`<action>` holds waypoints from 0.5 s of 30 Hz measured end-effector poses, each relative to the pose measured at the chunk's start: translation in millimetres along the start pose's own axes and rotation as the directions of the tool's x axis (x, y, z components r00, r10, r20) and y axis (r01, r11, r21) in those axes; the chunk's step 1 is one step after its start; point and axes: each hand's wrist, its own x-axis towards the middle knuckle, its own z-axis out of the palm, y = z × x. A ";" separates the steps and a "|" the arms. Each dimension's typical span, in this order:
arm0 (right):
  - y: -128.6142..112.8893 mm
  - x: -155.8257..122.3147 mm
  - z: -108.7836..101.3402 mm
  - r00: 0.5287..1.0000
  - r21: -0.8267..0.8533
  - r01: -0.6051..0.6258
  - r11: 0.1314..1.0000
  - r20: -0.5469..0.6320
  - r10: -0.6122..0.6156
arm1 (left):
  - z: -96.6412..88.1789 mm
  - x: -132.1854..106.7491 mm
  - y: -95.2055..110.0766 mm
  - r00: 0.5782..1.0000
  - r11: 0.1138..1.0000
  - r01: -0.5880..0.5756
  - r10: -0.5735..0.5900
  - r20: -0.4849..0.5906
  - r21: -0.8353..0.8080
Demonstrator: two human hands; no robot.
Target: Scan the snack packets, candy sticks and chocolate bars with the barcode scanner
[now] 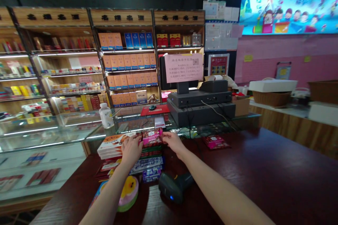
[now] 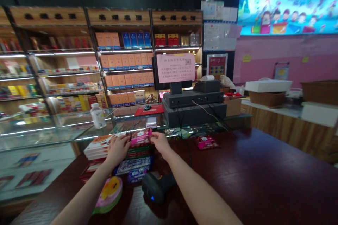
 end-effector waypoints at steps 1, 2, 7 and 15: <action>0.7 -0.9 -1.2 1.000 0.012 -0.020 1.000 -0.004 0.020 | -0.1 -1.0 1.1 1.000 1.000 0.004 -0.004 0.003 -0.004; 1.5 -1.7 -2.3 0.999 0.025 -0.037 0.999 -0.007 0.037 | -0.5 -2.0 2.3 1.000 1.000 0.009 -0.009 0.006 -0.006; 5.4 -5.4 -6.6 0.997 0.094 -0.076 0.993 -0.018 0.078 | -3.3 -6.5 7.3 0.999 1.000 0.023 -0.023 0.030 -0.017; 2.1 -16.8 -13.2 0.994 0.169 -0.070 0.983 -0.069 0.082 | -1.9 -11.3 15.2 0.998 0.995 0.057 -0.056 0.023 -0.079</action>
